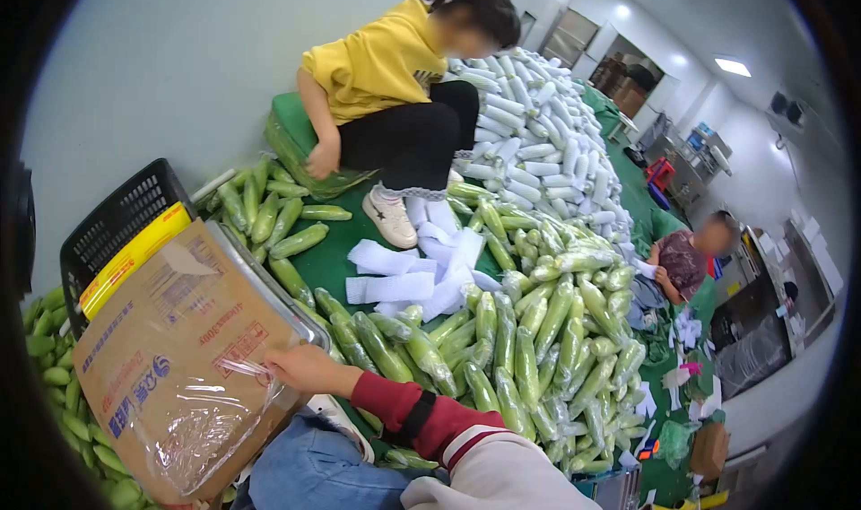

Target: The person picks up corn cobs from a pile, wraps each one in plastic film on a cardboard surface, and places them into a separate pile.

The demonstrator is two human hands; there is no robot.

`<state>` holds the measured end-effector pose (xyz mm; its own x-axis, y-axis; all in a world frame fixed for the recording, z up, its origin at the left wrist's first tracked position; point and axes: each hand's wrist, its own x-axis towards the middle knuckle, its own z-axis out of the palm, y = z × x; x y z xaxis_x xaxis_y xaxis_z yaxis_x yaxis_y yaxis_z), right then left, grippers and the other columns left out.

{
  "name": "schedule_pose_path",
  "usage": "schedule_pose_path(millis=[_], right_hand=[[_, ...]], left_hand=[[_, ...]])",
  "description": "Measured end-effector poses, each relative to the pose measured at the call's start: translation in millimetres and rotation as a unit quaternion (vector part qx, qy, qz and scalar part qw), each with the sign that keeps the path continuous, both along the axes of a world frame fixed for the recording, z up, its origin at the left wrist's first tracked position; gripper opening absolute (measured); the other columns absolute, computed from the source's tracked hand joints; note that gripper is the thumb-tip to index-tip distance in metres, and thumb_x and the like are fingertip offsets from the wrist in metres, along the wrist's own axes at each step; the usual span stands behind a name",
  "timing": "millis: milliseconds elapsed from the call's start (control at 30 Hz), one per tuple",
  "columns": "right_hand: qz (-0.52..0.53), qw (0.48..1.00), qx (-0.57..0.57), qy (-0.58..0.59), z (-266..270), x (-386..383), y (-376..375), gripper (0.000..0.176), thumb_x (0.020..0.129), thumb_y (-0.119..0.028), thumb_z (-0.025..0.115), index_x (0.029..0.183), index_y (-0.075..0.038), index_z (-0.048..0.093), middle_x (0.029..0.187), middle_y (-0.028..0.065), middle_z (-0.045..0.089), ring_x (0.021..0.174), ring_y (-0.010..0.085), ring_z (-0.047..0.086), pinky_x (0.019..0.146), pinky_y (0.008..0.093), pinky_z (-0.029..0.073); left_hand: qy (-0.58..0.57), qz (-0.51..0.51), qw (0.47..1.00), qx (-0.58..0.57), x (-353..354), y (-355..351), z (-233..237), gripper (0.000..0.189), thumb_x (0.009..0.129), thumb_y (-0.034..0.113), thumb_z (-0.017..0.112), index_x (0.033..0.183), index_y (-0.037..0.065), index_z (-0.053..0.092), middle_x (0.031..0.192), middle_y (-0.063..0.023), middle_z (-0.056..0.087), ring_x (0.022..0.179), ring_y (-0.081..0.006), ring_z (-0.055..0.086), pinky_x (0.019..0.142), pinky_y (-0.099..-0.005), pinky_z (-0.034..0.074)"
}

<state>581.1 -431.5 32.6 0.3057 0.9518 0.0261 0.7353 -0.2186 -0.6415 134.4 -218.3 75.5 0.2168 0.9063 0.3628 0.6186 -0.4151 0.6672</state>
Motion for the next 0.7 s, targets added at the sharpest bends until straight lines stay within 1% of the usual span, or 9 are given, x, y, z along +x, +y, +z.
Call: schedule_pose_path(millis=[67, 100, 233, 300, 400, 467, 533, 567, 700], right_hand=[[0.007, 0.999, 0.04, 0.006, -2.2, -1.0, -2.9, 0.016, 0.094, -0.024, 0.052, 0.108, -0.018, 0.059, 0.077, 0.0126, 0.065, 0.066, 0.0344, 0.064, 0.058, 0.0451, 0.05], [-0.004, 0.999, -0.047, -0.003, 3.8, -2.3, -3.8, 0.02, 0.094, -0.024, 0.053, 0.112, -0.019, 0.061, 0.077, 0.0125, 0.065, 0.066, 0.0326, 0.065, 0.06, 0.0433, 0.051], [-0.014, 0.998, -0.045, -0.036, 10.3, -12.2, -10.2, 0.02, 0.091, -0.016, 0.056, 0.11, -0.012, 0.061, 0.082, 0.0149, 0.066, 0.074, 0.0341, 0.067, 0.064, 0.0437, 0.053], [-0.017, 0.996, -0.045, -0.078, 33.9, -20.7, -11.3, 0.012, 0.09, -0.012, 0.057, 0.102, -0.008, 0.056, 0.078, 0.0151, 0.065, 0.075, 0.0349, 0.067, 0.065, 0.0428, 0.053], [0.021, 0.958, 0.036, 0.283, 53.4, -16.6, -3.3, 0.019, 0.091, -0.014, 0.057, 0.106, -0.005, 0.051, 0.098, 0.019, 0.063, 0.088, 0.0359, 0.064, 0.077, 0.0427, 0.051], [-0.013, 0.816, 0.181, 0.549, 62.0, -21.9, 11.8, 0.019, 0.091, -0.014, 0.058, 0.106, -0.003, 0.053, 0.107, 0.0178, 0.062, 0.099, 0.0329, 0.062, 0.087, 0.0401, 0.048], [0.07, 0.952, 0.177, 0.24, 54.1, -35.8, 55.1, 0.024, 0.091, -0.019, 0.06, 0.107, -0.003, 0.055, 0.112, 0.016, 0.061, 0.107, 0.0298, 0.057, 0.092, 0.039, 0.045], [0.119, 0.975, 0.173, 0.069, 52.9, -39.3, 77.1, 0.026, 0.09, -0.022, 0.061, 0.107, -0.003, 0.056, 0.115, 0.0151, 0.06, 0.111, 0.0283, 0.055, 0.095, 0.0384, 0.044], [0.143, 0.968, 0.132, -0.157, 50.0, -42.1, 120.5, 0.035, 0.087, -0.033, 0.065, 0.107, -0.005, 0.059, 0.109, 0.0119, 0.06, 0.106, 0.029, 0.054, 0.09, 0.0398, 0.046]], left_hand=[[0.002, -0.095, 0.995, 0.003, 26.6, -7.9, 29.1, 0.068, 0.075, 0.026, 0.076, 0.132, 0.002, 0.049, 0.124, -0.0174, 0.059, 0.116, -0.0362, 0.056, 0.099, -0.0453, 0.043], [0.012, -0.145, 0.989, 0.01, 47.0, -18.5, 43.6, 0.068, 0.075, 0.024, 0.076, 0.132, 0.002, 0.049, 0.123, -0.0174, 0.06, 0.115, -0.0363, 0.056, 0.099, -0.0453, 0.043], [0.175, -0.337, 0.924, -0.04, 166.1, -25.2, 83.9, 0.074, 0.07, 0.017, 0.082, 0.135, 0.003, 0.049, 0.13, -0.0187, 0.056, 0.119, -0.0354, 0.054, 0.102, -0.0415, 0.042], [0.217, -0.379, 0.898, 0.048, 201.4, -19.4, 59.7, 0.066, 0.073, 0.026, 0.078, 0.13, 0.007, 0.052, 0.124, -0.0141, 0.059, 0.108, -0.034, 0.059, 0.092, -0.0417, 0.048], [0.222, -0.437, 0.872, 0.016, 223.7, -11.4, 32.6, 0.062, 0.077, 0.032, 0.073, 0.13, 0.009, 0.052, 0.121, -0.0108, 0.059, 0.104, -0.0313, 0.061, 0.086, -0.0404, 0.05], [0.211, -0.455, 0.865, 0.0, 227.3, -8.1, 29.8, 0.063, 0.077, 0.034, 0.073, 0.13, 0.009, 0.052, 0.122, -0.0095, 0.059, 0.103, -0.0317, 0.061, 0.083, -0.0419, 0.051], [0.189, -0.41, 0.886, 0.105, 228.4, -13.9, 23.3, 0.057, 0.077, 0.031, 0.073, 0.126, 0.008, 0.056, 0.122, -0.01, 0.059, 0.102, -0.0317, 0.061, 0.084, -0.0429, 0.052], [0.178, -0.379, 0.893, 0.163, 227.3, -14.3, 22.1, 0.054, 0.077, 0.029, 0.073, 0.123, 0.007, 0.058, 0.122, -0.0102, 0.059, 0.102, -0.0317, 0.061, 0.084, -0.0435, 0.052], [0.105, -0.333, 0.922, 0.168, 142.8, -35.0, 0.1, 0.04, 0.075, 0.018, 0.074, 0.111, 0.006, 0.064, 0.119, -0.0127, 0.059, 0.103, -0.0331, 0.061, 0.088, -0.0436, 0.051]])
